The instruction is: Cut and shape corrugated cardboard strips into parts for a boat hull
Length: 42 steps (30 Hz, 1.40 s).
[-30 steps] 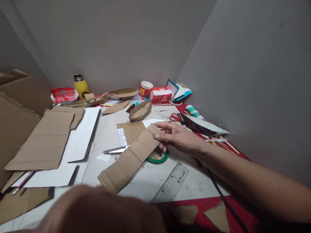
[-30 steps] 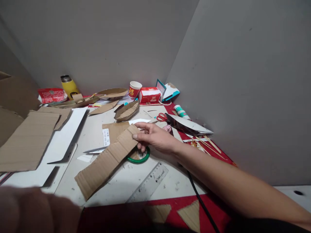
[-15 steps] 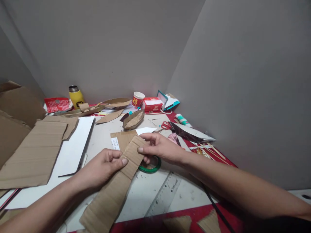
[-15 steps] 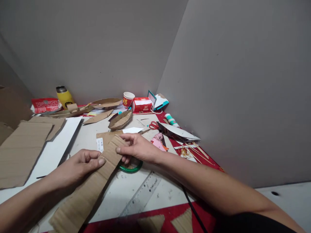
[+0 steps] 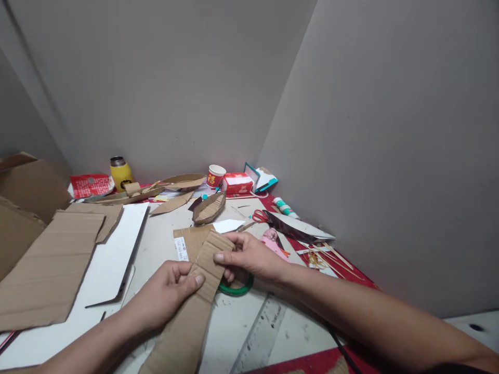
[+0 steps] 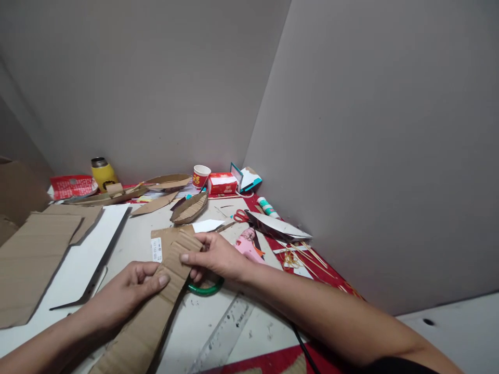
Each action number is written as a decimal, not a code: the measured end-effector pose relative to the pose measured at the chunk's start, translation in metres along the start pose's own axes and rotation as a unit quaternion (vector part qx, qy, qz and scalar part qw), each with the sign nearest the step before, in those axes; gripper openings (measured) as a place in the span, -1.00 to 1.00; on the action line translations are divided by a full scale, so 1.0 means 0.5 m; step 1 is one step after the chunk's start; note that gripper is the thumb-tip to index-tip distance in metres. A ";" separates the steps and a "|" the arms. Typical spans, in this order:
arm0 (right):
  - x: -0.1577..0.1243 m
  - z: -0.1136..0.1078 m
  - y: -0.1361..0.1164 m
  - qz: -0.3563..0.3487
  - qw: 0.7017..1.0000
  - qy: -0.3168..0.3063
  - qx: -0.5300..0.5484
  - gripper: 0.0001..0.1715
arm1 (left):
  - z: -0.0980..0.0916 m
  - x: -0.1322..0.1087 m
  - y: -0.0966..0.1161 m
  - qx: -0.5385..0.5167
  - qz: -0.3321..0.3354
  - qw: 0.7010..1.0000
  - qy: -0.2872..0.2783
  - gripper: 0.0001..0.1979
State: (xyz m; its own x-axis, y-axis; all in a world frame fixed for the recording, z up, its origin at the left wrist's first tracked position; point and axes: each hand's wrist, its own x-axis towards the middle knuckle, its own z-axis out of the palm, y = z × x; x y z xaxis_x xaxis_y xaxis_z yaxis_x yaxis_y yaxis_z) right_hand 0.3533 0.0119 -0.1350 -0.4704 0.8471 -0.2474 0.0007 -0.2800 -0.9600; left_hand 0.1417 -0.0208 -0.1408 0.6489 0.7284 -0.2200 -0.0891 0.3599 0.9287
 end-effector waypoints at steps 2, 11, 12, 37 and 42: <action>0.003 0.001 0.007 0.016 1.000 -0.016 0.015 -0.52 | 0.001 -0.001 -0.002 -0.004 0.028 1.000 -0.001 -0.71; 0.011 0.010 -0.012 -0.011 0.999 0.019 -0.023 -0.54 | -0.007 0.004 -0.004 -0.005 0.027 0.999 0.028 -0.67; 0.012 0.009 -0.011 -0.018 0.999 0.021 -0.018 -0.54 | -0.009 0.004 -0.004 -0.001 0.030 0.999 0.023 -0.67; 0.011 0.032 -0.008 -0.011 0.999 0.012 -0.038 -0.56 | 0.006 0.003 -0.001 -0.028 0.058 0.997 0.036 -0.69; 0.020 0.030 -0.009 -0.061 0.996 0.061 0.018 -0.56 | 0.001 -0.001 0.000 -0.032 0.019 0.998 0.059 -0.63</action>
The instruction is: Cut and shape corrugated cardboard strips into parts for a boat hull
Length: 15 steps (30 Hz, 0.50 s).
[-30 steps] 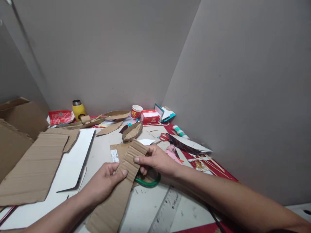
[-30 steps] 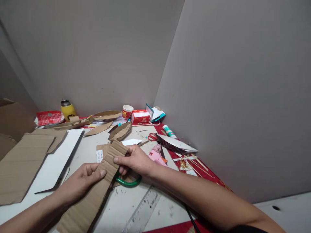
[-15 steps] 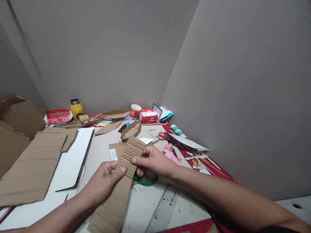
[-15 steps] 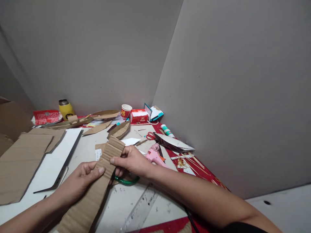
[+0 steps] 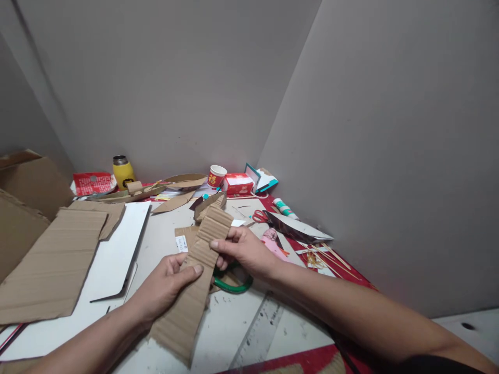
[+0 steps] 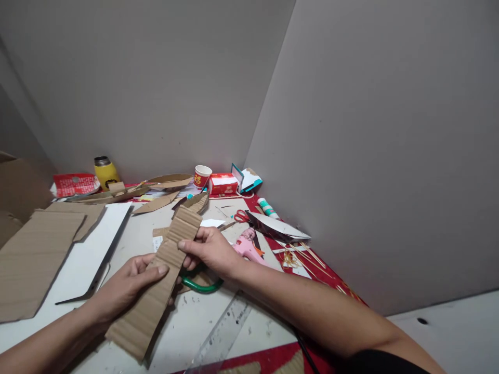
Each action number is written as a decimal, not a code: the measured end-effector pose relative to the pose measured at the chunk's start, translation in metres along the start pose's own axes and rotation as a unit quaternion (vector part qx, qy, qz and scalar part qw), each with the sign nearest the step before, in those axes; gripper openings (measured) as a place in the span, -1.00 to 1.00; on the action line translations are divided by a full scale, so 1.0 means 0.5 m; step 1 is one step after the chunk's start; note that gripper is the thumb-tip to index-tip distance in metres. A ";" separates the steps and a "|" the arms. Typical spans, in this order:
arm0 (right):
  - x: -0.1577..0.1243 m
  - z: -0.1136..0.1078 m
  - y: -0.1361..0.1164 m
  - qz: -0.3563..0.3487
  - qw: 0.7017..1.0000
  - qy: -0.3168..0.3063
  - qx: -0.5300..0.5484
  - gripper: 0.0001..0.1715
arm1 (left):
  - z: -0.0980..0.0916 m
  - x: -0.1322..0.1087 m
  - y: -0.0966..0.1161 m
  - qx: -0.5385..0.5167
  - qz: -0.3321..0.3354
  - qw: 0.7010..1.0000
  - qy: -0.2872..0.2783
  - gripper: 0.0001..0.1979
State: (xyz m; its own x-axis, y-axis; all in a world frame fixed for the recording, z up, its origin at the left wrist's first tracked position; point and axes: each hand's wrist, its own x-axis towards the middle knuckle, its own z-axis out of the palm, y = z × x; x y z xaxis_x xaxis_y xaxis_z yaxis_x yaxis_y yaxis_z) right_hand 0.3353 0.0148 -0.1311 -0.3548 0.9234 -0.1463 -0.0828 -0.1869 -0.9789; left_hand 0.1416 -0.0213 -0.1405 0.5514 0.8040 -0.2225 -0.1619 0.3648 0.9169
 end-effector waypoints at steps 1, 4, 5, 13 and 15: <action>0.001 -0.001 0.001 -0.008 1.000 0.007 0.005 -0.55 | 0.000 0.000 0.000 -0.001 -0.008 1.000 -0.001 -0.62; -0.001 -0.004 0.005 0.012 1.000 -0.020 0.000 -0.52 | 0.001 0.001 -0.003 0.002 -0.001 1.000 -0.001 -0.63; -0.003 -0.005 0.006 0.026 0.999 -0.034 -0.006 -0.52 | 0.003 0.001 -0.004 0.006 0.007 1.000 -0.003 -0.64; -0.017 0.004 -0.002 0.020 0.999 -0.030 -0.034 -0.55 | 0.008 -0.003 -0.002 0.020 0.019 1.000 0.008 -0.65; -0.013 0.005 -0.002 0.014 0.999 -0.025 -0.032 -0.54 | 0.005 -0.003 0.000 0.001 0.003 1.000 0.010 -0.64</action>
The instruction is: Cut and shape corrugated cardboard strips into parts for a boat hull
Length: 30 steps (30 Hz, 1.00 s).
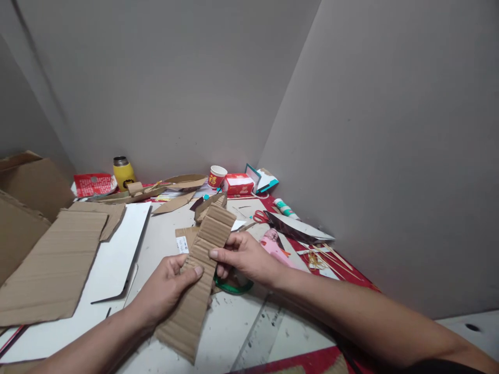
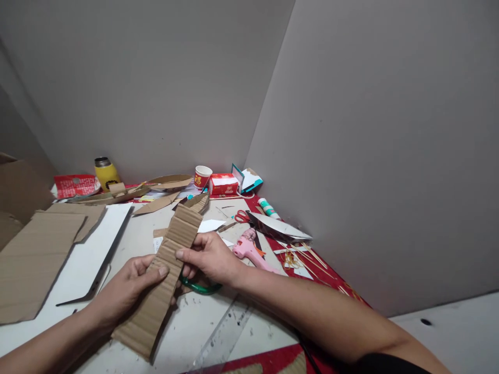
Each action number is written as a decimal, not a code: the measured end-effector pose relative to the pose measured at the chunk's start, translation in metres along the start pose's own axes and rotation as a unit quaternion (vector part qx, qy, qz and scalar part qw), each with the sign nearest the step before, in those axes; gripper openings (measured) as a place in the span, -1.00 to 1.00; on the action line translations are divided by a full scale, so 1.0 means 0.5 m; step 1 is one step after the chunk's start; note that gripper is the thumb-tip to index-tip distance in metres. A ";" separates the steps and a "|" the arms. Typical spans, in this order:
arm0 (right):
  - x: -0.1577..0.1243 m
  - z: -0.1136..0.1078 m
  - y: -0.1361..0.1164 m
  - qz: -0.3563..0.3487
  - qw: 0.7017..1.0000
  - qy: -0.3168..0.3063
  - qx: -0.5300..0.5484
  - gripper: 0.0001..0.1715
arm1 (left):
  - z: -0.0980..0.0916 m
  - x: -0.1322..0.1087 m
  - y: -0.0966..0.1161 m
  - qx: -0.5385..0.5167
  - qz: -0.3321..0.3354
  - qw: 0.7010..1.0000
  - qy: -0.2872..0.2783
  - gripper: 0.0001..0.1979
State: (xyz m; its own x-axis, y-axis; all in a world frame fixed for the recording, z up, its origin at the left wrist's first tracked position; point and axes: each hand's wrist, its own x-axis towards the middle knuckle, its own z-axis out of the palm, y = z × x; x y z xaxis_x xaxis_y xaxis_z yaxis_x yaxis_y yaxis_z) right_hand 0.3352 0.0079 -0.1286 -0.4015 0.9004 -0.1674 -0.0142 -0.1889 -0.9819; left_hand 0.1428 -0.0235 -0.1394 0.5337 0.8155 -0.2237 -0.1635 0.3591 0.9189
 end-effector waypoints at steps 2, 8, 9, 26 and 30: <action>0.005 -0.001 0.001 -0.007 1.000 0.013 0.004 -0.53 | -0.003 0.002 0.000 -0.017 -0.019 1.000 -0.009 -0.62; 0.007 -0.008 0.008 -0.044 0.999 0.023 -0.008 -0.51 | -0.005 0.004 -0.016 -0.008 -0.010 1.000 -0.004 -0.60; 0.006 -0.009 0.010 -0.050 0.998 0.022 -0.014 -0.51 | -0.004 0.004 -0.020 -0.005 -0.003 1.000 0.004 -0.60; 0.000 0.007 0.011 -0.037 0.998 -0.017 -0.040 -0.56 | 0.012 0.004 -0.043 -0.008 -0.015 0.997 0.069 -0.40; -0.009 0.018 0.004 -0.121 0.986 0.019 -0.112 -0.59 | 0.010 0.005 -0.043 -0.001 0.007 0.997 0.078 -0.44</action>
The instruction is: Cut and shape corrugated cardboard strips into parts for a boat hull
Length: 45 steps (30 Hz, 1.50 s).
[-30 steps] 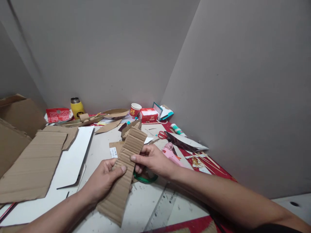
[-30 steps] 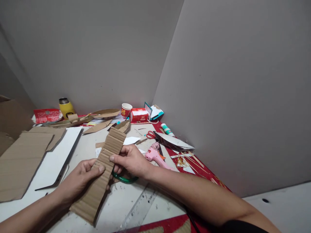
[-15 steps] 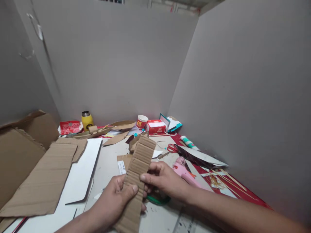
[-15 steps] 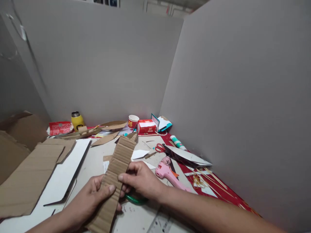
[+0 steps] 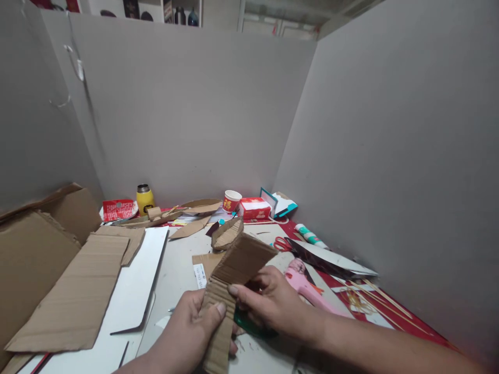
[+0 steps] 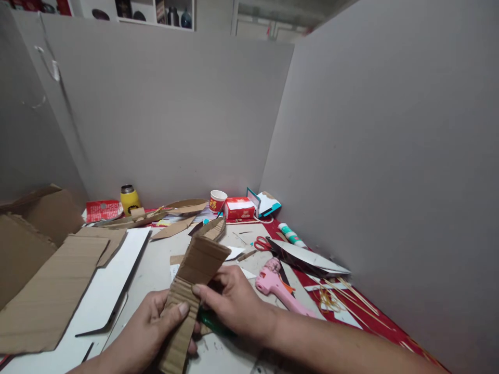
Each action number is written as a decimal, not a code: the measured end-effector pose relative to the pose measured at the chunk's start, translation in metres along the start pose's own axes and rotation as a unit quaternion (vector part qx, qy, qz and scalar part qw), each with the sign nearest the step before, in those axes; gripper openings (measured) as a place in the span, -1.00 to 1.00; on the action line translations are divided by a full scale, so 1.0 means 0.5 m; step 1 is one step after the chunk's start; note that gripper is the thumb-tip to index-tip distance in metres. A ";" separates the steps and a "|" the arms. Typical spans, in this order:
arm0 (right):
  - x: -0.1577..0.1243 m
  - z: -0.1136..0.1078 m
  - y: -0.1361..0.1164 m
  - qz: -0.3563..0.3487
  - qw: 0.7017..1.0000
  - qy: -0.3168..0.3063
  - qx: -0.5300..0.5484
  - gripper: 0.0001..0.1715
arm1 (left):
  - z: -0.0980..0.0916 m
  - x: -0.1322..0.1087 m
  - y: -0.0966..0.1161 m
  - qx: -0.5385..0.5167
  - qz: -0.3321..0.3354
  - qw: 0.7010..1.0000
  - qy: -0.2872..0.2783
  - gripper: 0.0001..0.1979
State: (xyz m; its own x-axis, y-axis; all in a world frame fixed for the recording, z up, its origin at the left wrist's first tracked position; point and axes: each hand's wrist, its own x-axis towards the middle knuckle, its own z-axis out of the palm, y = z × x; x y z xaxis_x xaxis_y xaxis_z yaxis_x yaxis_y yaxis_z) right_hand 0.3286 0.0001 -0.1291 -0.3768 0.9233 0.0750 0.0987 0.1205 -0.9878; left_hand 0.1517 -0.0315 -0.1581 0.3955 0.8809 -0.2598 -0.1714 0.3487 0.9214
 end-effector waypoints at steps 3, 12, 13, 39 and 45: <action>0.007 -0.001 0.002 0.028 0.999 0.017 0.025 -0.57 | -0.006 -0.001 0.007 0.015 0.022 1.000 -0.010 -0.49; 0.020 -0.019 0.008 0.063 0.997 -0.033 0.032 -0.52 | -0.009 -0.013 0.026 0.033 0.063 0.997 0.014 -0.66; 0.016 -0.026 0.003 0.045 0.998 -0.046 -0.016 -0.58 | -0.012 -0.012 0.030 0.023 0.071 0.996 0.039 -0.68; -0.095 -0.150 -0.042 0.051 0.800 -0.112 -0.587 -0.83 | -0.039 0.008 0.078 -0.084 0.245 0.927 0.271 -0.68; -0.125 -0.189 -0.022 0.111 0.803 -0.054 -0.584 -0.84 | -0.048 0.012 0.078 -0.087 0.206 0.930 0.292 -0.74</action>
State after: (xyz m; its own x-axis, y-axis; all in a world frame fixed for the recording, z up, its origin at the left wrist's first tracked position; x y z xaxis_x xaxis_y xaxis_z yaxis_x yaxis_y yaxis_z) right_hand 0.4383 -0.0244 -0.1097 -0.3011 0.9401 -0.1601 0.9466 0.2743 -0.1696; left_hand 0.1259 -0.0048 -0.1306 -0.2841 0.9573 -0.0532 -0.3628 -0.0560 0.9302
